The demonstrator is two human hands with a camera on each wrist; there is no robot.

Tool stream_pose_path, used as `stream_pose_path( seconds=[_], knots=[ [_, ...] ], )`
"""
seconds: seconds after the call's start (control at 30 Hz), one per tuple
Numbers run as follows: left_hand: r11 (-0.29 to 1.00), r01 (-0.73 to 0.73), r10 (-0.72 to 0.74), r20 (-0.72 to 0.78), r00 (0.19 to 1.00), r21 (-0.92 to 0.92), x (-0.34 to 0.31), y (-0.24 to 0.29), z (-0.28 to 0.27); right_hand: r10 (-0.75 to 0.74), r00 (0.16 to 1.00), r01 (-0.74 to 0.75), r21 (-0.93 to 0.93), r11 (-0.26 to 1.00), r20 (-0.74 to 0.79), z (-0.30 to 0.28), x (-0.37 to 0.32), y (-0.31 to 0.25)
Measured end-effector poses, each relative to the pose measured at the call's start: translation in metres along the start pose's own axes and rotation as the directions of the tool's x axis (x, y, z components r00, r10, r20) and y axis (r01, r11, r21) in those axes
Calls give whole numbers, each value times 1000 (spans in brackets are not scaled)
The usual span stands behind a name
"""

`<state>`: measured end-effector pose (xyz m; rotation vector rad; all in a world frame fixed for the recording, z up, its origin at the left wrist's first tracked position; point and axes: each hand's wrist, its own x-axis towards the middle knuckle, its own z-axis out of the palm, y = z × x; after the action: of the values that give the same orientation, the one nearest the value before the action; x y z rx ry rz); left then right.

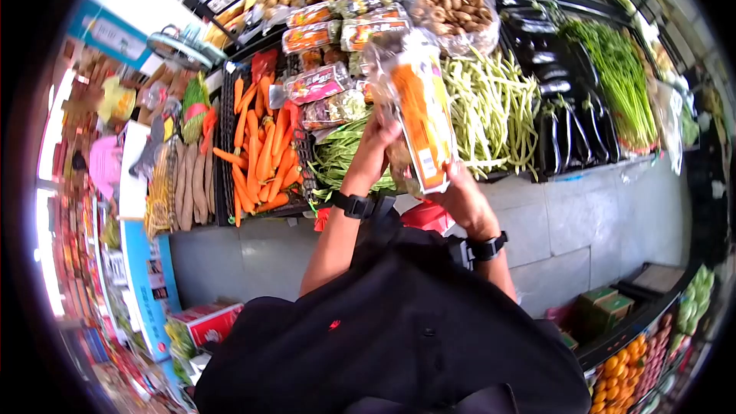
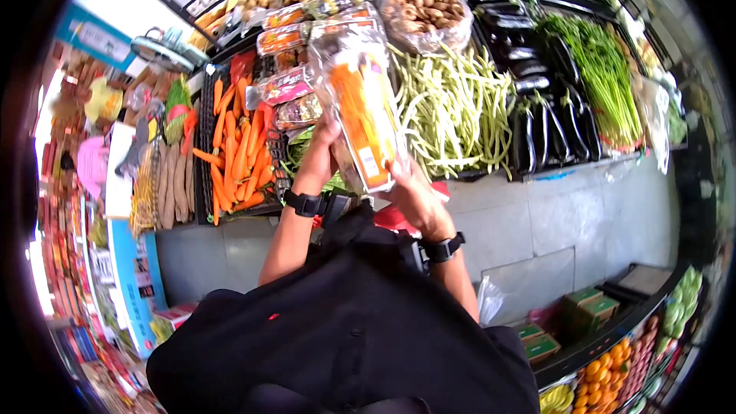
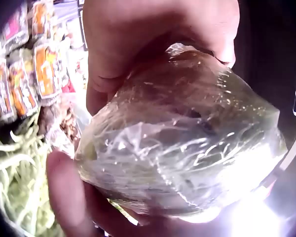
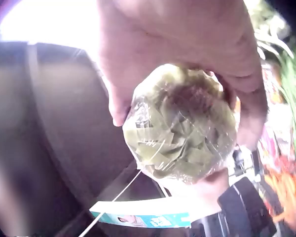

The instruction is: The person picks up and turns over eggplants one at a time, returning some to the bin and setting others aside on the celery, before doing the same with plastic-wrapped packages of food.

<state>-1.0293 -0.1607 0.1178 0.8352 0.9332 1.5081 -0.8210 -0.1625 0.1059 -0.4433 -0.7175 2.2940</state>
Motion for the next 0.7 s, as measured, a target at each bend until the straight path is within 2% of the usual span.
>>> stream_pose_path(
  seconds=[0.07,0.13,0.23,0.3,0.33,0.4,0.43,0.5,0.53,0.57,0.6,0.63,0.67,0.7],
  knots=[
    [996,-1,-2,29,1000,94,-14,10,-12,25,999,-29,104,994,37,0,12,21],
    [984,30,-43,76,996,175,-23,24,-35,59,998,-62,74,995,34,8,24,35],
    [973,104,-116,49,992,205,-30,49,-66,146,989,-146,-1,989,16,23,47,38],
    [955,-21,-8,96,995,296,-20,58,-99,159,987,-156,-106,982,18,33,71,37],
    [962,-28,24,19,1000,270,-19,65,-114,139,990,-135,-155,979,16,42,83,35],
    [965,-25,55,-106,993,261,-4,83,-140,114,993,-117,-386,915,-30,40,116,41],
    [935,-147,201,-139,970,322,9,87,-155,121,991,-135,-515,846,-61,43,130,41],
    [916,-112,214,-233,949,385,22,100,-183,77,992,-122,-762,636,-95,44,163,39],
    [904,-105,211,-219,953,415,30,106,-200,16,999,-51,-881,470,-49,45,183,37],
    [911,60,42,-237,971,407,33,115,-215,-26,1000,13,-959,284,6,50,203,36],
    [919,-13,114,-236,965,394,39,103,-241,-93,992,99,-991,93,90,61,222,29],
    [921,-82,180,-231,956,380,47,95,-257,-128,969,213,-977,-20,213,62,245,28],
    [951,-133,211,-273,939,279,49,88,-268,-91,971,219,-976,-14,219,67,266,21],
    [969,-120,182,-292,939,217,54,85,-278,-52,974,220,-975,-7,220,74,288,13]
  ],
)
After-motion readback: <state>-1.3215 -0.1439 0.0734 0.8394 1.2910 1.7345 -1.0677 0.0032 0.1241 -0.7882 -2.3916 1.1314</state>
